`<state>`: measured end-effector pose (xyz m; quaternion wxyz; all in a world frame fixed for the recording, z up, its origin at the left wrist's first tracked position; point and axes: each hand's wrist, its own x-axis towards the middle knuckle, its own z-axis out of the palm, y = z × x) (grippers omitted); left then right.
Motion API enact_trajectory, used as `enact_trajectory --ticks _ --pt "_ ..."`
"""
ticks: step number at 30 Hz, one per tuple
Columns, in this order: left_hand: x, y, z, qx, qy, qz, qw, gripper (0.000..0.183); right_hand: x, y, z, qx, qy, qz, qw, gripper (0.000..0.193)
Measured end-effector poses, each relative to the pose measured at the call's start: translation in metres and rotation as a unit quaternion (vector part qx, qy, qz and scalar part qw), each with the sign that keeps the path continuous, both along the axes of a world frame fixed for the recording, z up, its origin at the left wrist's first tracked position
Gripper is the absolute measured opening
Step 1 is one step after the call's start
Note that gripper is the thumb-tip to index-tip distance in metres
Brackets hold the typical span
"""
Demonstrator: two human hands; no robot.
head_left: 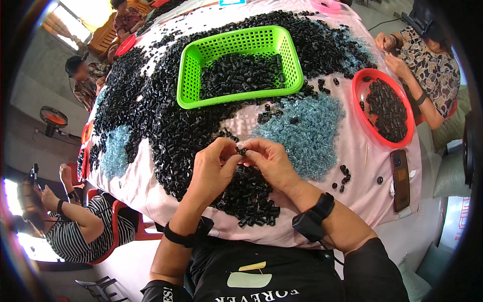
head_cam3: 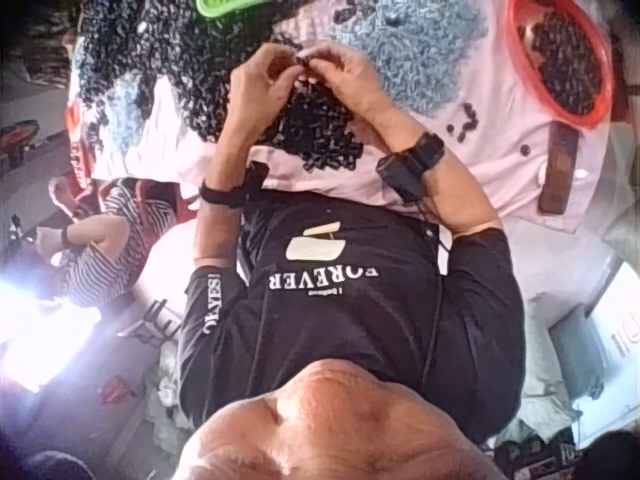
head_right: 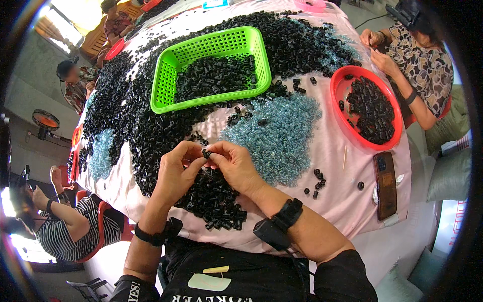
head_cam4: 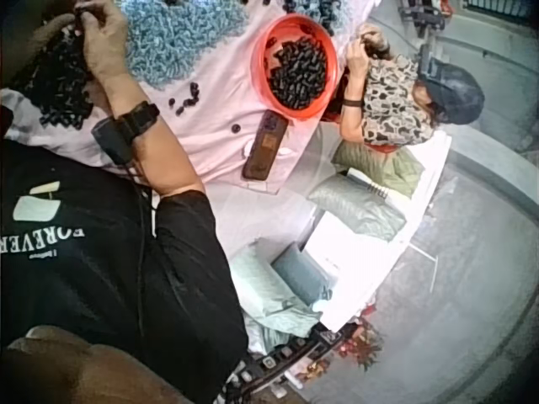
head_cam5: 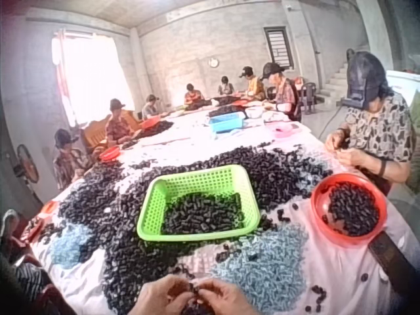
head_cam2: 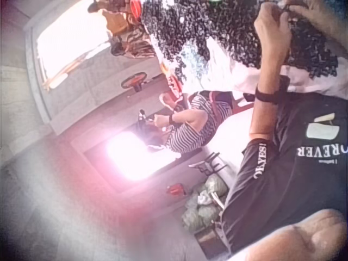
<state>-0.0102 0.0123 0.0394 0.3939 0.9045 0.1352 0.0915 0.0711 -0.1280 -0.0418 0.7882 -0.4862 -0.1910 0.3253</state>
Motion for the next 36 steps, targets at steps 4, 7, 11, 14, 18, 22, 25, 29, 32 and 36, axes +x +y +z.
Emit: enact_trajectory --ticks 4,7,11,14,18,22,25,29,32,36 --pt "-0.001 0.003 -0.005 0.028 -0.017 -0.043 0.999 0.019 -0.001 -0.001 0.003 0.003 0.019 -0.004 1.0 0.012" --pt "-0.003 0.0 -0.015 -0.046 -0.029 -0.036 0.998 0.022 -0.003 -0.002 0.007 -0.01 0.029 -0.013 0.999 0.013" --pt "-0.002 -0.005 -0.011 -0.057 -0.031 -0.019 0.998 0.022 -0.001 -0.003 0.003 -0.008 0.006 -0.018 1.0 0.014" --pt "0.0 -0.005 -0.007 -0.051 -0.029 -0.007 0.998 0.021 -0.002 -0.001 0.002 -0.015 -0.008 -0.026 1.0 0.014" --pt "0.004 0.0 -0.004 -0.005 -0.027 0.015 1.0 0.018 -0.002 0.001 0.001 -0.008 0.005 -0.018 1.0 0.013" --pt "0.006 0.002 -0.004 0.066 -0.051 -0.035 0.996 0.014 -0.002 0.001 0.0 -0.026 0.0 -0.014 1.0 0.013" --pt "0.007 0.002 -0.007 0.106 -0.097 -0.059 0.988 0.014 -0.002 0.001 -0.003 -0.023 -0.005 -0.014 1.0 0.014" --pt "0.008 0.0 -0.002 0.104 -0.086 -0.063 0.989 0.013 -0.002 0.001 -0.002 -0.033 -0.013 -0.015 0.999 0.014" --pt "0.009 0.0 -0.002 0.105 -0.091 -0.065 0.988 0.013 -0.002 0.001 -0.002 -0.03 -0.014 -0.014 0.999 0.014" --pt "0.01 -0.003 0.005 0.116 -0.087 -0.074 0.987 0.013 -0.002 0.001 -0.002 -0.029 -0.005 -0.019 0.999 0.015"
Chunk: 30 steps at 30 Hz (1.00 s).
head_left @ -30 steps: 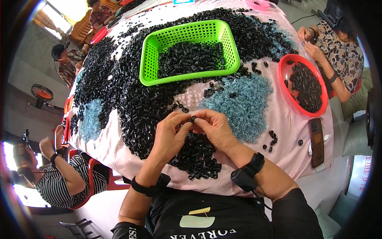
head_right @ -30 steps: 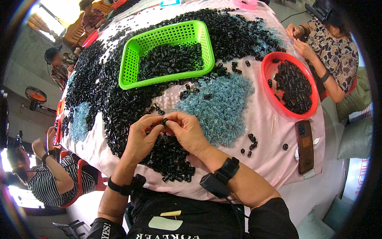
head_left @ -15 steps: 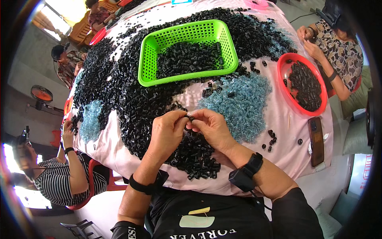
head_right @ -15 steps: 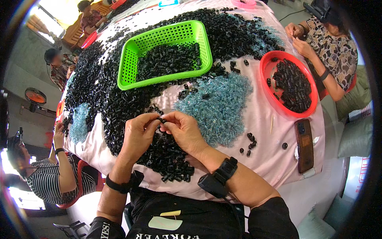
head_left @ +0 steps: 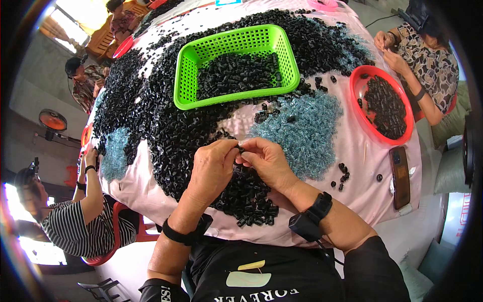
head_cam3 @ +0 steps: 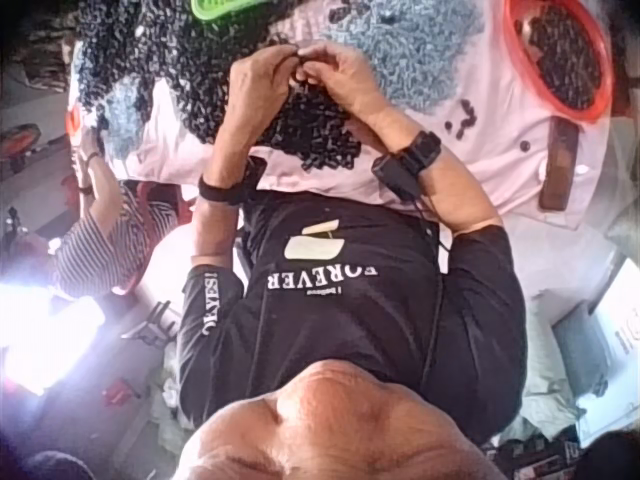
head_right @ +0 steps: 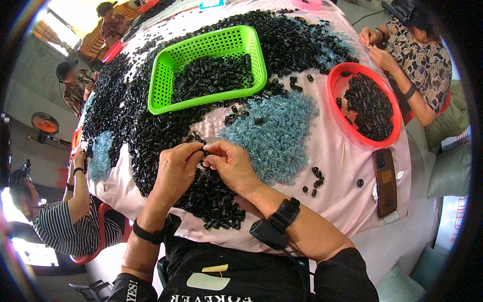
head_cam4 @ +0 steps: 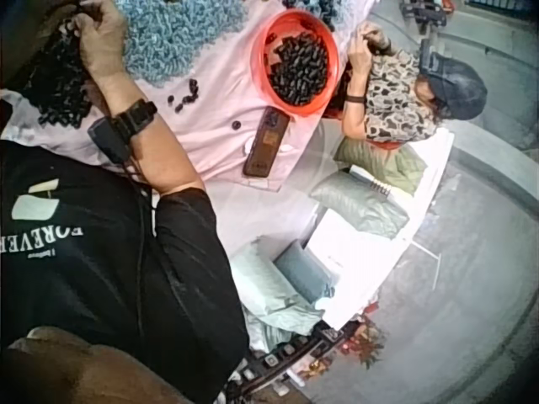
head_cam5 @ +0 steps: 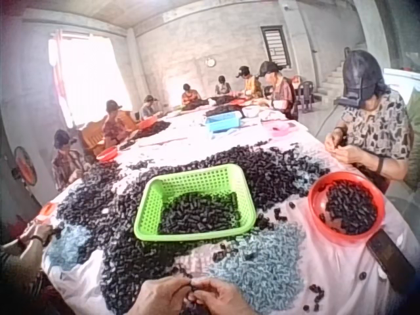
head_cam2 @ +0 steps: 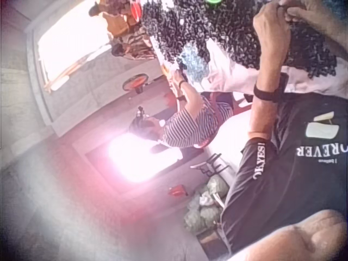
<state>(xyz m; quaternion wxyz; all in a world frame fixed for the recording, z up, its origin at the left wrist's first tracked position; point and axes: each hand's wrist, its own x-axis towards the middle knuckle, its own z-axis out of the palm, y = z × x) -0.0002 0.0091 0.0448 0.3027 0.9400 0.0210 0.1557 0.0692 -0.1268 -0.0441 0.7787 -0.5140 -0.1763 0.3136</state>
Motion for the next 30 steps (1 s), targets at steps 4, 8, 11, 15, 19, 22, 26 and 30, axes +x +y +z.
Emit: enact_trajectory --ticks 4,8,11,15,19,22,26,30 --pt "0.0006 0.0001 0.0015 0.011 0.004 -0.006 1.0 0.012 0.0004 -0.0005 0.0014 -0.005 -0.001 0.005 1.0 0.015" --pt "0.001 0.0008 -0.0028 0.025 -0.006 -0.002 1.0 0.011 0.0011 -0.0014 0.0036 -0.003 0.006 0.009 1.0 0.014" --pt "0.0016 0.0002 -0.003 0.031 -0.006 -0.009 0.999 0.01 0.001 -0.0029 0.0058 0.001 0.018 0.01 1.0 0.014" --pt "0.0025 0.0003 -0.0023 0.054 -0.011 -0.015 0.998 0.009 0.0013 -0.0047 0.0066 0.016 0.035 0.01 0.999 0.013" --pt "0.001 0.0001 -0.0055 0.075 -0.016 -0.01 0.997 0.009 0.0026 -0.0051 0.0069 0.002 0.038 0.017 0.999 0.013" --pt "0.0004 0.0002 -0.0029 0.113 0.003 -0.013 0.994 0.007 0.0029 -0.0062 0.0078 -0.004 0.03 0.021 0.999 0.013" --pt "0.001 0.0016 -0.0049 0.127 0.007 -0.017 0.992 0.007 0.0027 -0.0058 0.0079 -0.002 0.032 0.021 0.999 0.013" --pt "0.0006 -0.0013 -0.007 0.13 0.019 -0.006 0.991 0.007 0.002 -0.0047 0.0049 0.008 0.037 0.013 0.999 0.012"
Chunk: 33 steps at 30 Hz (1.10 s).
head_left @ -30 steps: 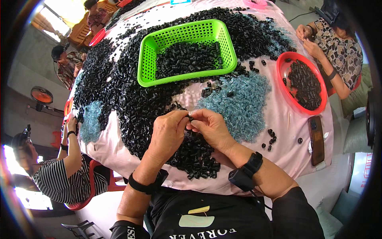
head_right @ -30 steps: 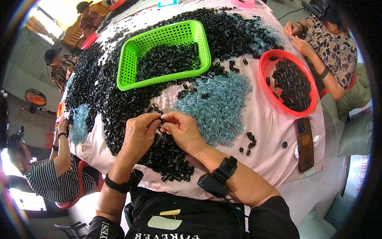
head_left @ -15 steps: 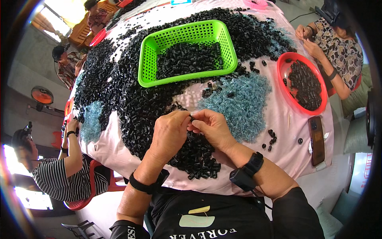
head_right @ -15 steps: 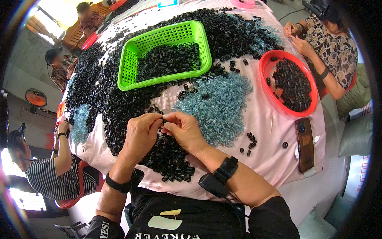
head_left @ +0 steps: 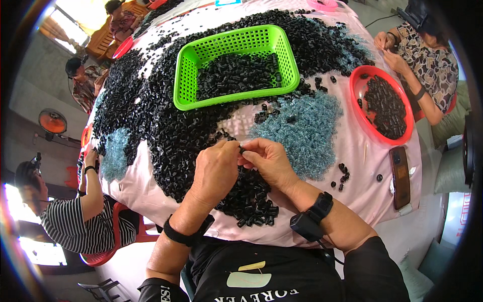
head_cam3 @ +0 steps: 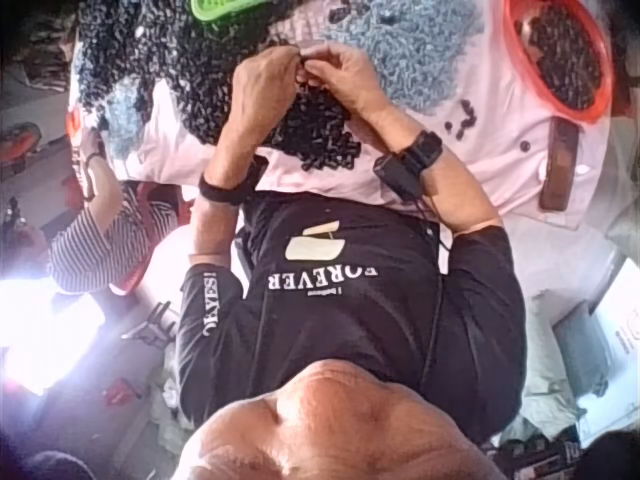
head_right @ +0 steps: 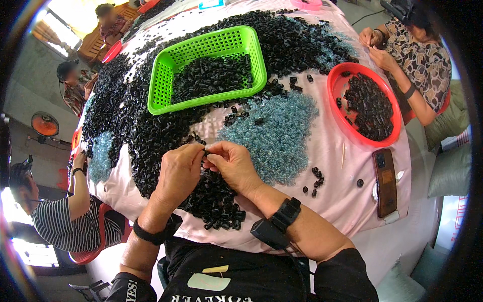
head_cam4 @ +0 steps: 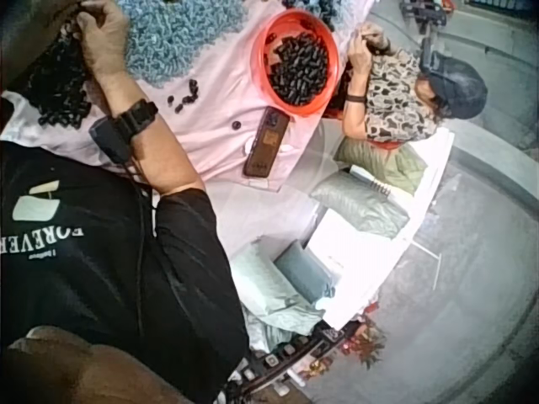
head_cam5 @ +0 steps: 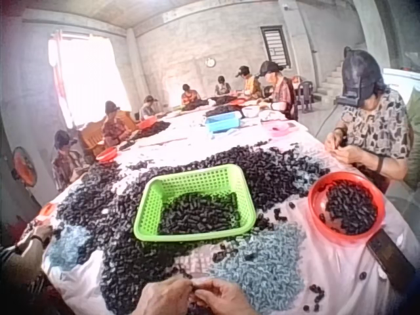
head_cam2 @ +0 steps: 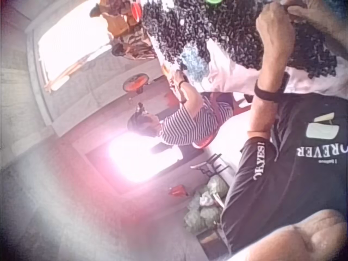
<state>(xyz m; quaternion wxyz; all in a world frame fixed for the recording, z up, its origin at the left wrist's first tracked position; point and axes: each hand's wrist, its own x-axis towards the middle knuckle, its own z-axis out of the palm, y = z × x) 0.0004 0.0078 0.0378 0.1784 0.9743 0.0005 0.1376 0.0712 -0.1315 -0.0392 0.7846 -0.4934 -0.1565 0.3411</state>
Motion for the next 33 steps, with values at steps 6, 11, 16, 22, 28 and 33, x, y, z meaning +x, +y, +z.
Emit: enact_trajectory --ticks 6,11,16,22,28,33 --pt "-0.005 -0.01 0.007 -0.004 0.028 0.007 1.0 0.014 0.001 0.0 -0.001 -0.017 -0.012 -0.011 1.0 0.012" --pt "-0.006 -0.01 0.004 -0.009 0.028 0.003 1.0 0.026 -0.001 -0.001 -0.001 0.007 0.003 -0.01 1.0 0.014" --pt "-0.007 -0.012 0.0 0.017 0.016 0.022 0.999 0.03 -0.001 -0.001 0.001 0.01 0.008 -0.013 1.0 0.015" --pt "-0.006 -0.013 -0.001 0.03 0.012 0.023 0.999 0.03 0.001 -0.003 0.003 -0.011 -0.008 -0.019 1.0 0.016" --pt "-0.001 -0.015 0.003 0.047 -0.038 -0.002 0.998 0.029 0.002 -0.004 0.006 0.0 0.001 -0.024 1.0 0.016" --pt "-0.001 -0.014 0.003 0.053 -0.034 -0.023 0.998 0.029 0.003 -0.005 0.01 -0.016 0.009 -0.028 0.999 0.017"
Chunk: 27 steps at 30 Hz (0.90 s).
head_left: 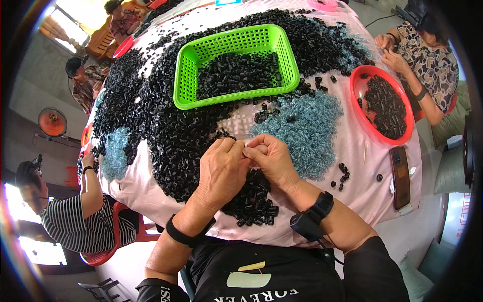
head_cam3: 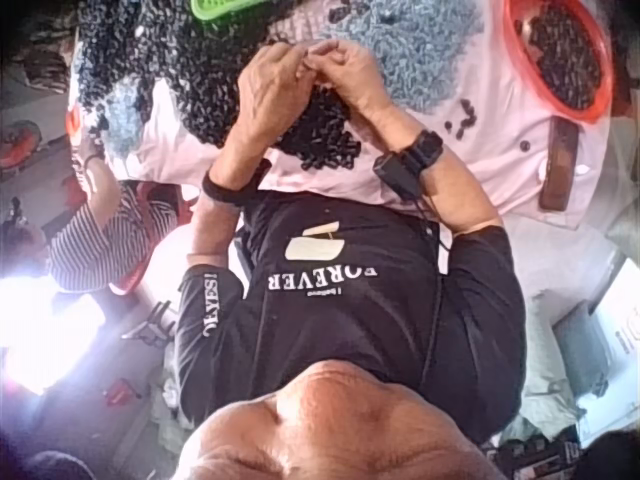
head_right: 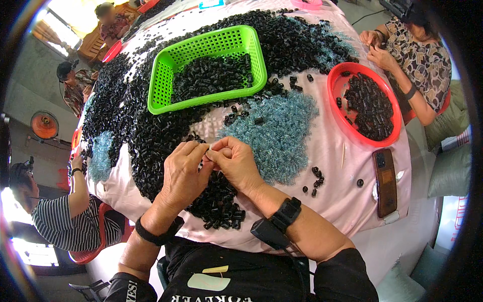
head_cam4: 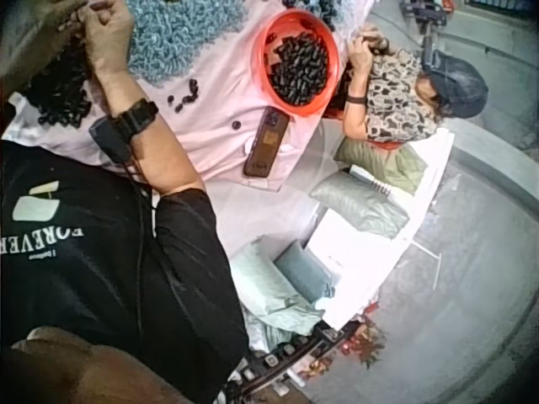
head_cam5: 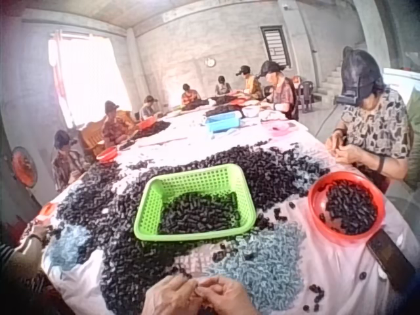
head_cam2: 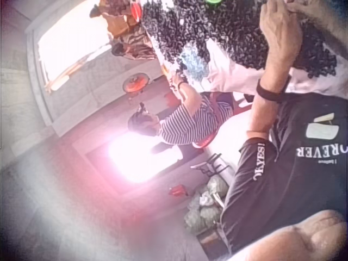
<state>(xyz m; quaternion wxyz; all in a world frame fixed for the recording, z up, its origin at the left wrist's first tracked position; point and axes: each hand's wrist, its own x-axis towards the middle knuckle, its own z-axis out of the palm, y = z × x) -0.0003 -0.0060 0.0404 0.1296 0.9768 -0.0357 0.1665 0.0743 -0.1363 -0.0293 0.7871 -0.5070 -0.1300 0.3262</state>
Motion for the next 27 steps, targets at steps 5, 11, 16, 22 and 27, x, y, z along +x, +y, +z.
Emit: enact_trajectory --ticks 5,11,16,22,27 --pt "-0.001 0.002 -0.004 0.004 0.006 -0.011 1.0 0.03 0.0 0.0 0.001 0.016 0.012 0.002 1.0 0.018" --pt "-0.002 -0.003 -0.004 -0.008 0.001 0.001 1.0 0.033 0.001 0.0 -0.002 0.04 0.025 -0.006 0.999 0.019" --pt "-0.001 0.0 -0.003 -0.01 0.005 0.001 1.0 0.032 0.001 0.0 0.0 0.031 0.024 -0.003 0.999 0.017" --pt "0.001 0.003 -0.011 -0.059 -0.009 -0.002 0.998 0.029 0.001 0.001 -0.006 0.048 0.048 0.0 0.998 0.014" --pt "0.003 0.003 -0.011 -0.039 -0.009 -0.007 0.999 0.027 0.003 0.0 -0.007 0.035 0.044 0.003 0.998 0.014"
